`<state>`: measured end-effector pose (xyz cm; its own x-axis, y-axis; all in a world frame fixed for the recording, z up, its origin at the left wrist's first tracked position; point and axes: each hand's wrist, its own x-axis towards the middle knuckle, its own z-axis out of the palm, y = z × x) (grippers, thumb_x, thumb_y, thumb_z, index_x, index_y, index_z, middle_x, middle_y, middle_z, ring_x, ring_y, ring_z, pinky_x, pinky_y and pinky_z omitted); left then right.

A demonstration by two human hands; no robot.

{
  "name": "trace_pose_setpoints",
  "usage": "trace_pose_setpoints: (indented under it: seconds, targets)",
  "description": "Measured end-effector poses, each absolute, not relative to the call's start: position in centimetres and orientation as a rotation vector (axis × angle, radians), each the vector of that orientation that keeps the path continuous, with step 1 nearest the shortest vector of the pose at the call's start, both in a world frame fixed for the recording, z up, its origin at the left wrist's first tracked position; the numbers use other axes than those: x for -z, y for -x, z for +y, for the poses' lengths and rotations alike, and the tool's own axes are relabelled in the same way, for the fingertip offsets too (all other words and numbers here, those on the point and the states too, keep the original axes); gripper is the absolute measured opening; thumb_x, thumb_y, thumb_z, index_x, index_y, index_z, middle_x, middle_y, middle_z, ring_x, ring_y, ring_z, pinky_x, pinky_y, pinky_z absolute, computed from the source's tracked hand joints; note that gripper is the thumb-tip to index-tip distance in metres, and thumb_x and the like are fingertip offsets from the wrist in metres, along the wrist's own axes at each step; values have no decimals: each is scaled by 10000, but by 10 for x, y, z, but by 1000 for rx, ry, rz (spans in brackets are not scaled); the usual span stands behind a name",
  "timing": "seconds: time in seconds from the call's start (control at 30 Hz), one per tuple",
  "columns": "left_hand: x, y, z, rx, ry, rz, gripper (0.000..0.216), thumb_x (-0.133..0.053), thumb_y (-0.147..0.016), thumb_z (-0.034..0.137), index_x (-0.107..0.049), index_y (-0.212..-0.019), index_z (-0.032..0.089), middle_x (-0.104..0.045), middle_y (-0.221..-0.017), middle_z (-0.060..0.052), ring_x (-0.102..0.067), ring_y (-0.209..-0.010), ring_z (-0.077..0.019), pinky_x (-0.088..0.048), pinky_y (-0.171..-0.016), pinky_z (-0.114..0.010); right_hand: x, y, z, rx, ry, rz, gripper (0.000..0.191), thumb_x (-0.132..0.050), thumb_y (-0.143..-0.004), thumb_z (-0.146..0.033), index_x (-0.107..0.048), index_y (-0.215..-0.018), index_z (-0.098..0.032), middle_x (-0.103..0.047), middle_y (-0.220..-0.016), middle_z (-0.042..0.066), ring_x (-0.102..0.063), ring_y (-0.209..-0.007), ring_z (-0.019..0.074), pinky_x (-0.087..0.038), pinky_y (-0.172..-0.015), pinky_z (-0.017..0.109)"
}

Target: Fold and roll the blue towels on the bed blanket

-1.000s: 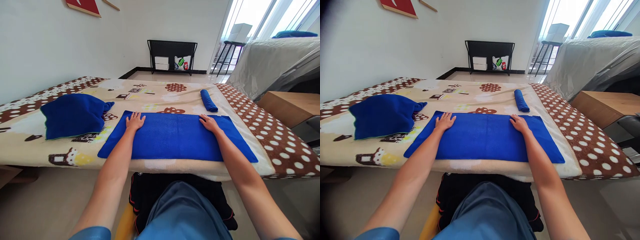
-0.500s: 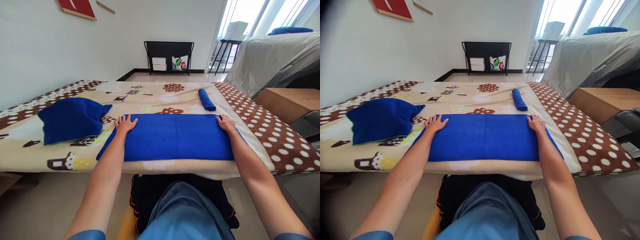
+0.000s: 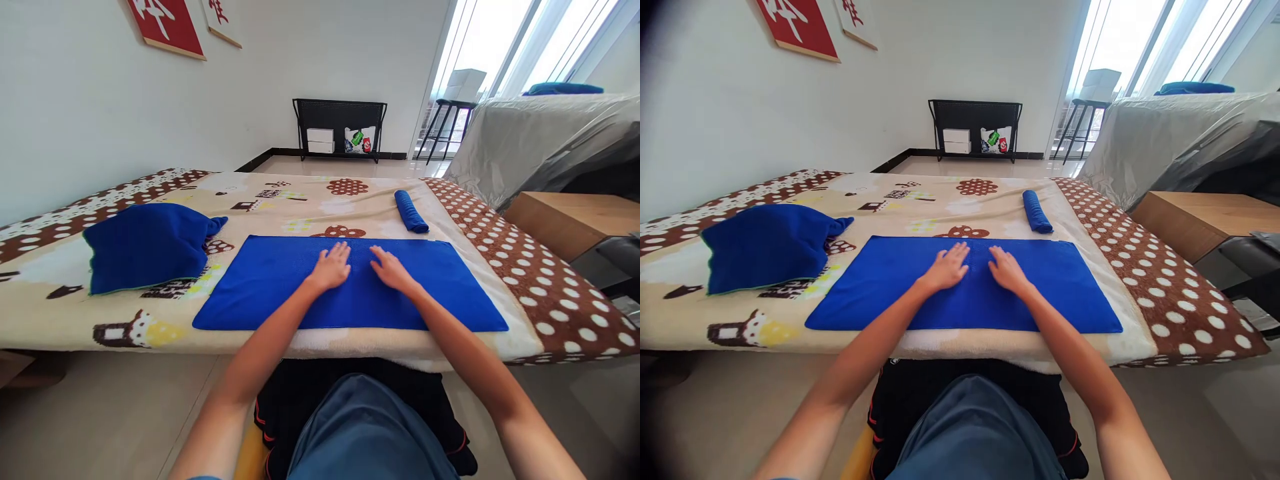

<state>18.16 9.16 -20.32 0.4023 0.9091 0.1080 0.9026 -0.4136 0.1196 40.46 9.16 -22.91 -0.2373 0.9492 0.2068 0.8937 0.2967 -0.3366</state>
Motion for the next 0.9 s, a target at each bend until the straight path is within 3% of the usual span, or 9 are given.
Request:
trace_pose_setpoints:
  seconds: [0.07, 0.17, 0.3, 0.47, 0.63, 0.9]
  targets:
    - [211, -207, 70, -243, -2645, 1564, 578, -386, -958, 266, -417, -1523, 155, -349, -1622, -113, -310, -1509, -213, -283, -1218, -387, 236, -379, 70, -236, 1555, -2292, 544, -409, -974, -325, -437, -1511, -248, -429, -1562, 22, -390, -1461, 198, -322, -1207, 362]
    - [221, -216, 44, -261, -2645, 1544, 555, -318, -979, 222, -425, -1517, 135, -357, -1610, -140, -318, -1507, -231, -271, -1227, -433, 243, -369, 41, -226, 1516, -2324, 545, -377, -990, -340, -437, -1512, -199, -367, -1590, 64, -308, -1503, 226, -266, -1236, 418]
    - [223, -198, 22, -313, -2617, 1583, 531, -316, -1023, 365, -406, -1535, 253, -326, -1632, -68, -284, -1522, -237, -247, -1235, -515, 241, -379, 16, -201, 1538, -2315, 552, -343, -1017, -431, -444, -1512, -210, -330, -1606, 75, -277, -1515, 229, -234, -1246, 462]
    - [224, -174, -4, -411, -2577, 1774, 542, -285, -1039, 477, -405, -1535, 293, -342, -1627, -48, -284, -1521, -230, -235, -1234, -517, 238, -389, 0, -181, 1559, -2285, 550, -312, -1038, -453, -442, -1519, -220, -339, -1607, 50, -264, -1520, 209, -207, -1254, 464]
    - [226, -127, -19, -387, -2473, 1978, 571, -307, -1026, 543, -403, -1537, 309, -336, -1627, -32, -292, -1517, -233, -212, -1240, -507, 247, -423, -9, -166, 1608, -2211, 570, -356, -1023, -534, -465, -1504, -249, -376, -1590, 27, -299, -1507, 213, -235, -1247, 460]
    - [236, 4, -29, -521, -1974, 2548, 631, -269, -1014, 595, -411, -1536, 270, -324, -1634, -78, -280, -1516, -294, -169, -1218, -603, 274, -536, -30, 89, 1867, -1838, 579, -364, -1008, -566, -535, -1440, -220, -479, -1527, 75, -404, -1450, 255, -274, -1212, 490]
